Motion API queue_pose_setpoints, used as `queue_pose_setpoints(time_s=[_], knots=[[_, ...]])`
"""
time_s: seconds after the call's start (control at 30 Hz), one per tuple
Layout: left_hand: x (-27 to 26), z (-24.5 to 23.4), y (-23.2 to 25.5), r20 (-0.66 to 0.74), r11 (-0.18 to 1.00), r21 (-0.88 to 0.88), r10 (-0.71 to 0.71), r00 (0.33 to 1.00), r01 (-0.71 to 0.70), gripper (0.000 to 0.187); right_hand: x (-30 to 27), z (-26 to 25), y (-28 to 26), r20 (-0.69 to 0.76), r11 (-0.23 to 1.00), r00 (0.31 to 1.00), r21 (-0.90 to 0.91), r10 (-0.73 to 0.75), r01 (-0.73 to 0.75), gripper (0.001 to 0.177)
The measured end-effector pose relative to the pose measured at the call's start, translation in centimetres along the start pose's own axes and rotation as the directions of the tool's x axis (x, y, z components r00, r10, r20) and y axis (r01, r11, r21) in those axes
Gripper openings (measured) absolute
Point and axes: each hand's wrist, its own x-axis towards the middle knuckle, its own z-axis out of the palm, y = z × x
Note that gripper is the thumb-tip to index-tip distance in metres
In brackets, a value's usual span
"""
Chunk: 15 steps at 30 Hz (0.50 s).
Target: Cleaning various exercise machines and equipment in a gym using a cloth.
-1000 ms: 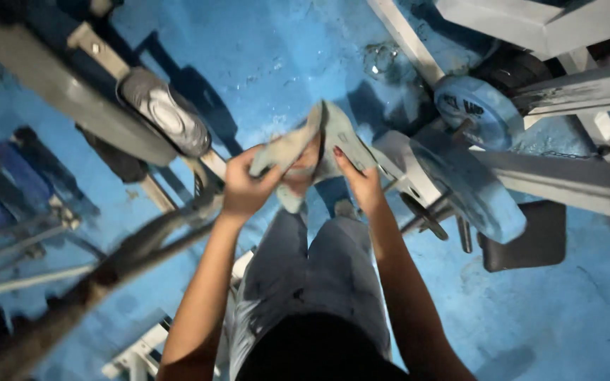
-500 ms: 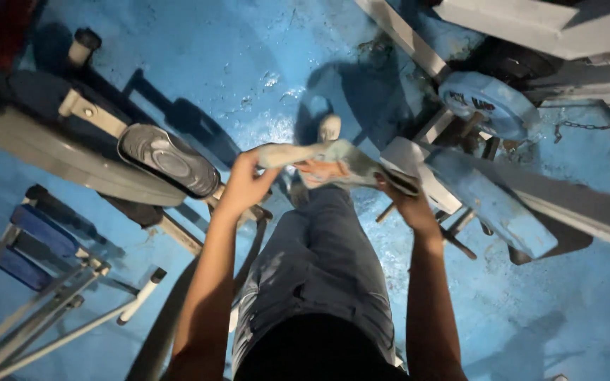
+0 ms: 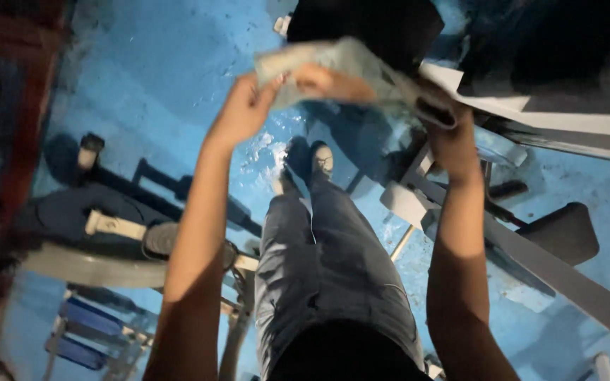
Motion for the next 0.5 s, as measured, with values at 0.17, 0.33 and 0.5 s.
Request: queue_pose_setpoints(time_s=[0.17,0.33,0.5], knots=[[11.3,-4.7,1.4,0.117,0.940,0.140,0.297,0.948,-0.312,0.032,9.0,0.1,-6.2,0.051,0.913,0.918,-0.099,-0.393,0.396,0.032],[15.4,-3.7,-18.9,0.042,0.958,0.280,0.046,0.998,-0.056,0.032,11.1,3.4,0.3,-0.053,0.980,0.981,-0.069,-0.189,0.185,0.054],[15.7,-3.7,-22.9,0.136,0.933,0.344,-0.161,0.978,0.106,0.031,7.1,10.2,21.3,-0.003,0.992,0.992,-0.007,0.129,-0.129,0.069]])
